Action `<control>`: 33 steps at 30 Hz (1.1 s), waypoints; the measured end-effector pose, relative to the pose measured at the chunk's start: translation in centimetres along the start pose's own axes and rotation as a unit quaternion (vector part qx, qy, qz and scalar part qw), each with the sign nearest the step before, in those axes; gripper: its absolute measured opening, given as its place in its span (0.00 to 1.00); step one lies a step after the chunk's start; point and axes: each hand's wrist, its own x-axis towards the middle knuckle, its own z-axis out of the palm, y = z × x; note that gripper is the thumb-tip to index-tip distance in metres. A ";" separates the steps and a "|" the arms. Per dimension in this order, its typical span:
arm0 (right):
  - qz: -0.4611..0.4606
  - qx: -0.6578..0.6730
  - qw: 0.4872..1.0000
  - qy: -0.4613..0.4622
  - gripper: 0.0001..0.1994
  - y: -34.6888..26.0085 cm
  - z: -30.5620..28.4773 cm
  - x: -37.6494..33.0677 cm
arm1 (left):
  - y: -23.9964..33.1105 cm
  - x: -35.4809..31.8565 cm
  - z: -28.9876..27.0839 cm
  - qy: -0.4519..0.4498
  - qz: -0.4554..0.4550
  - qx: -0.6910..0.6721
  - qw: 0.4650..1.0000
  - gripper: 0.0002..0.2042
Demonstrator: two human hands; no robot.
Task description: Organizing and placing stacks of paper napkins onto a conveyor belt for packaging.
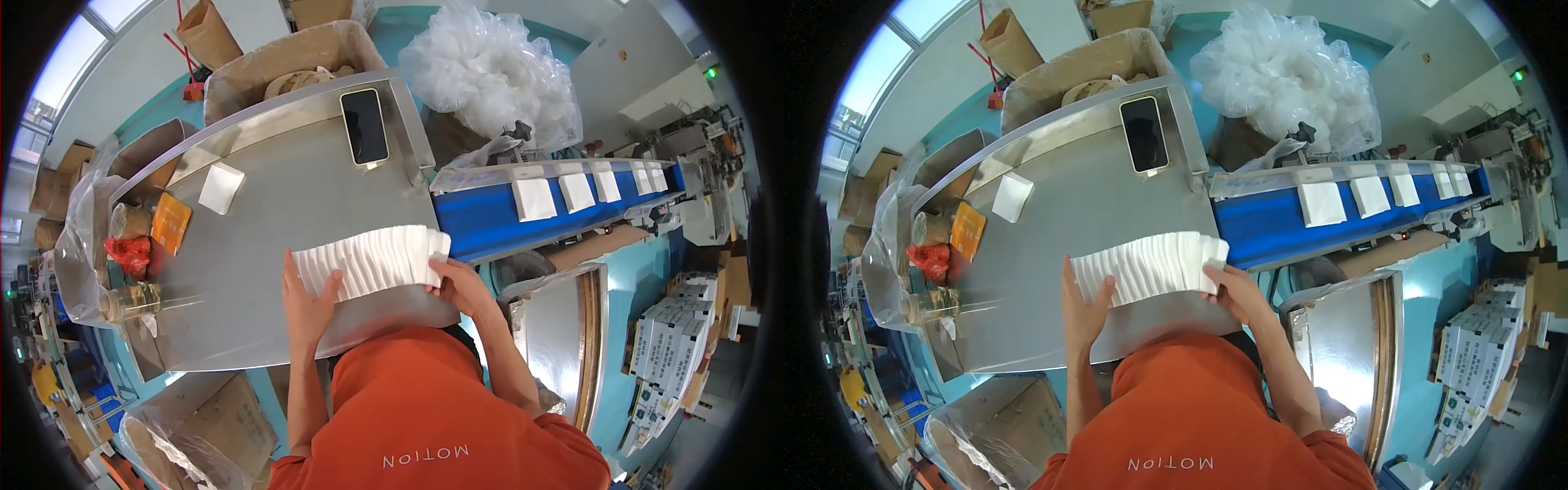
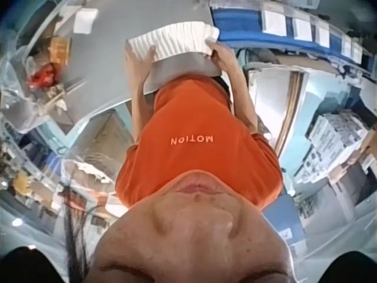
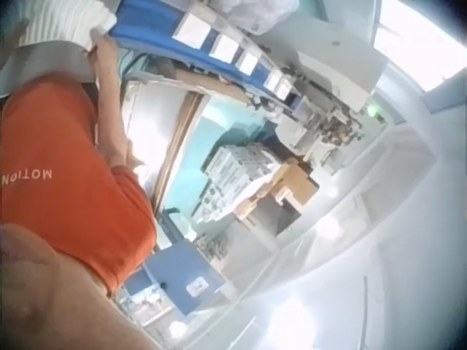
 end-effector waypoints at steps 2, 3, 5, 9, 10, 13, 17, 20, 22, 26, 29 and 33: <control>0.027 -0.057 0.998 -0.017 0.17 -0.3 -0.5 -0.8 | -0.3 0.1 0.0 -0.002 -0.006 -0.014 1.000 0.45; 0.033 -0.060 0.998 -0.014 0.16 -0.2 -1.0 -0.7 | -0.4 -0.1 0.0 -0.002 -0.008 -0.013 1.000 0.45; 0.018 -0.034 0.999 -0.031 0.16 0.0 -1.5 0.1 | -0.2 0.0 -0.1 -0.005 0.004 0.000 1.000 0.45; -0.035 -0.022 0.999 -0.014 0.15 0.9 -1.8 0.8 | 0.3 -0.1 -0.1 -0.010 -0.006 -0.018 1.000 0.45; -0.070 -0.018 0.997 0.025 0.14 1.2 -2.0 1.1 | 0.1 0.0 0.0 -0.010 -0.002 -0.017 1.000 0.44; -0.178 0.150 0.969 0.087 0.13 0.5 -1.9 1.8 | -0.2 0.1 0.0 -0.022 0.006 -0.018 1.000 0.44; -0.282 -0.320 0.899 0.095 0.28 0.3 2.3 1.2 | 0.2 -0.1 0.5 -0.049 0.017 -0.018 0.998 0.45; -0.200 -0.306 0.929 0.062 0.24 0.3 3.4 0.9 | 0.0 -0.6 1.2 -0.007 0.014 -0.007 1.000 0.46; -0.189 -0.164 0.966 0.062 0.20 2.2 1.8 2.2 | -0.5 -0.4 1.0 0.006 0.014 -0.005 1.000 0.46; -0.016 0.013 1.000 -0.004 0.15 2.4 -1.3 0.8 | -0.2 -0.1 0.4 0.003 0.009 0.018 1.000 0.47; -0.062 -0.029 0.998 0.004 0.13 1.1 -1.8 0.2 | 1.0 -0.1 0.1 -0.023 -0.008 0.014 1.000 0.46; -0.176 -0.219 0.959 0.037 0.11 -0.5 0.4 -0.2 | 1.2 -0.3 0.9 -0.017 0.009 0.012 1.000 0.46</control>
